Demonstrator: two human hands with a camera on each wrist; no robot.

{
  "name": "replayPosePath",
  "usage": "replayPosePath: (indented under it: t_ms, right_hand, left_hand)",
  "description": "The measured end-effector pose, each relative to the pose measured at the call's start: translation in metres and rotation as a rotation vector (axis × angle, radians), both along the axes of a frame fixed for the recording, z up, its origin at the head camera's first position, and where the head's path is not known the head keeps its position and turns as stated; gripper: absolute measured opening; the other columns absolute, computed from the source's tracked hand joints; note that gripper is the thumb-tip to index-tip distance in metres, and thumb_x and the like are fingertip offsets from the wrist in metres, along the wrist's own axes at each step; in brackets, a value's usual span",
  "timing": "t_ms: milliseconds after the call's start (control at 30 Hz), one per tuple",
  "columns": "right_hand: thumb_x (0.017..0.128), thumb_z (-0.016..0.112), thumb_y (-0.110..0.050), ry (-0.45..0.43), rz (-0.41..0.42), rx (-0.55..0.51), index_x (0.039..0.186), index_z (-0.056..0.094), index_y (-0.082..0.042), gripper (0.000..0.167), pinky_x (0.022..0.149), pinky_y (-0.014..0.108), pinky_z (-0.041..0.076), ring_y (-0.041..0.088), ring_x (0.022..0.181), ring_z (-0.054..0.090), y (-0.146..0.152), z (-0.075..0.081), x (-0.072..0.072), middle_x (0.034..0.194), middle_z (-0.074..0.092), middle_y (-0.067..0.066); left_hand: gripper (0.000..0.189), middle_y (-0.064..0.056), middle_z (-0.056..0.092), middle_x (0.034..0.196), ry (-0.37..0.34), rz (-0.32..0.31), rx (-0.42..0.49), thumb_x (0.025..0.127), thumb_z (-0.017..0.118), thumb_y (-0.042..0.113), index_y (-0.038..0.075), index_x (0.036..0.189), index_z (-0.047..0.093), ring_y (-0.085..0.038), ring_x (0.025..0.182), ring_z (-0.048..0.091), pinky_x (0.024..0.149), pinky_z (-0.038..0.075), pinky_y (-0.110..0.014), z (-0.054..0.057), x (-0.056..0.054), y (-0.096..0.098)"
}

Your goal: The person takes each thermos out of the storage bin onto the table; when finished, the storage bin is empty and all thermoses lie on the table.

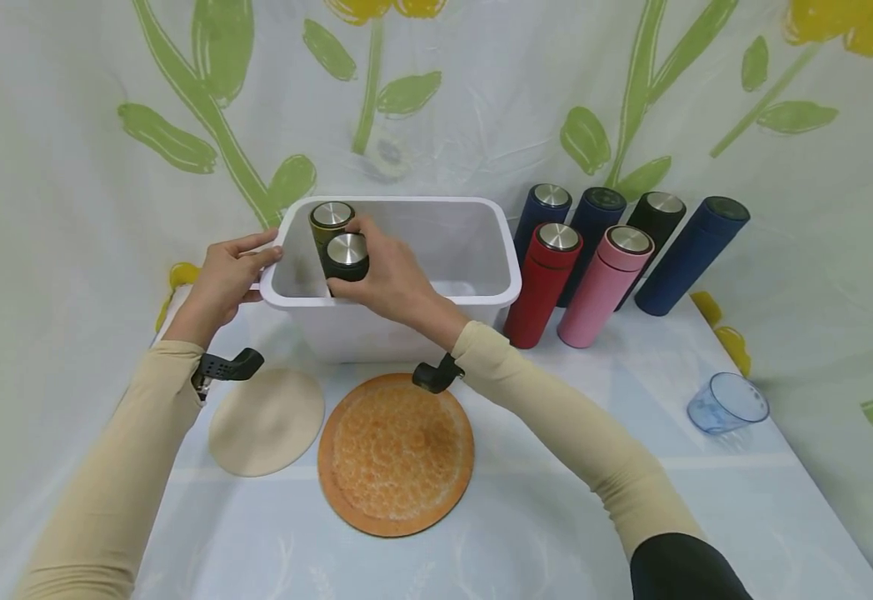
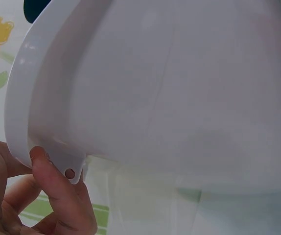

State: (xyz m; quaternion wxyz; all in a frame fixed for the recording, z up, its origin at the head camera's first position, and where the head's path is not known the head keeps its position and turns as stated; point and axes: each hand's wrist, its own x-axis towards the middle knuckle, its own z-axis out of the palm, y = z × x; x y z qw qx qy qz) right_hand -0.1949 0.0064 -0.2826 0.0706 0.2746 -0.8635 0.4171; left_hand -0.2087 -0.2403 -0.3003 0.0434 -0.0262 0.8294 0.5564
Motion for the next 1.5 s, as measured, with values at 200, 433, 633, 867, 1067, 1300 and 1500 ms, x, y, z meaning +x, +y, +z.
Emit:
replayPosePath:
  t_ms: [200,433,633,867,1067,1300,1500]
  right_hand:
    - [0.081,0.081,-0.019,0.0,-0.047,-0.015,0.124,0.049,-0.01,0.055,0.082,0.024,0.049,0.013,0.093,0.063,0.018,0.0,0.001,0.107,0.066,0.004]
    - [0.081,0.082,-0.018,0.063,-0.075,-0.054,0.124,0.05,-0.008,0.055,0.08,0.025,0.05,0.013,0.09,0.063,0.037,0.001,0.006,0.106,0.066,0.004]
    - [0.08,0.083,-0.017,0.162,-0.118,-0.078,0.128,0.048,-0.007,0.061,0.08,0.024,0.051,0.014,0.092,0.064,0.051,0.007,0.012,0.108,0.067,0.008]
    - [0.078,0.084,-0.016,0.281,-0.137,-0.107,0.129,0.047,-0.003,0.065,0.087,0.024,0.05,0.016,0.1,0.064,0.066,0.018,0.023,0.116,0.066,0.01]
    - [0.077,0.086,-0.018,0.4,-0.175,-0.145,0.129,0.05,-0.002,0.065,0.085,0.028,0.051,0.017,0.1,0.062,0.076,0.027,0.036,0.115,0.066,0.01]
    - [0.075,0.086,-0.015,0.542,-0.179,-0.282,0.127,0.053,0.0,0.063,0.063,0.028,0.056,0.015,0.095,0.064,0.089,0.034,0.057,0.11,0.066,0.008]
    - [0.071,0.088,-0.008,0.628,-0.167,-0.368,0.126,0.054,0.002,0.065,0.062,0.025,0.058,0.017,0.094,0.066,0.102,0.043,0.078,0.106,0.068,0.007]
  left_hand:
    - [0.059,-0.018,0.042,0.152,-0.005,-0.01,0.004,0.102,0.057,0.038,0.018,0.155,0.039,-0.021,0.106,0.059,0.071,0.057,-0.025,0.0,0.0,0.002]
    - [0.059,-0.018,0.042,0.152,-0.008,-0.008,-0.006,0.102,0.057,0.038,0.018,0.155,0.039,-0.021,0.105,0.059,0.071,0.057,-0.024,-0.001,-0.001,0.003]
    - [0.059,-0.019,0.044,0.151,-0.004,-0.013,-0.001,0.102,0.057,0.038,0.017,0.155,0.039,-0.018,0.101,0.061,0.07,0.057,-0.024,-0.002,-0.003,0.004]
    - [0.061,-0.019,0.044,0.15,-0.008,-0.004,-0.005,0.101,0.058,0.04,0.018,0.155,0.039,-0.018,0.1,0.061,0.07,0.057,-0.024,-0.004,-0.003,0.0]
    - [0.06,-0.02,0.045,0.149,-0.006,0.004,-0.001,0.101,0.058,0.04,0.018,0.155,0.039,-0.014,0.097,0.061,0.07,0.057,-0.024,-0.004,-0.002,-0.001]
    - [0.061,-0.02,0.046,0.148,-0.002,0.005,0.003,0.101,0.058,0.04,0.017,0.155,0.04,-0.012,0.094,0.062,0.07,0.057,-0.023,-0.003,-0.001,0.0]
    - [0.061,-0.02,0.048,0.145,0.0,0.008,0.002,0.101,0.057,0.041,0.018,0.154,0.04,-0.008,0.09,0.062,0.068,0.057,-0.023,-0.002,-0.001,-0.001]
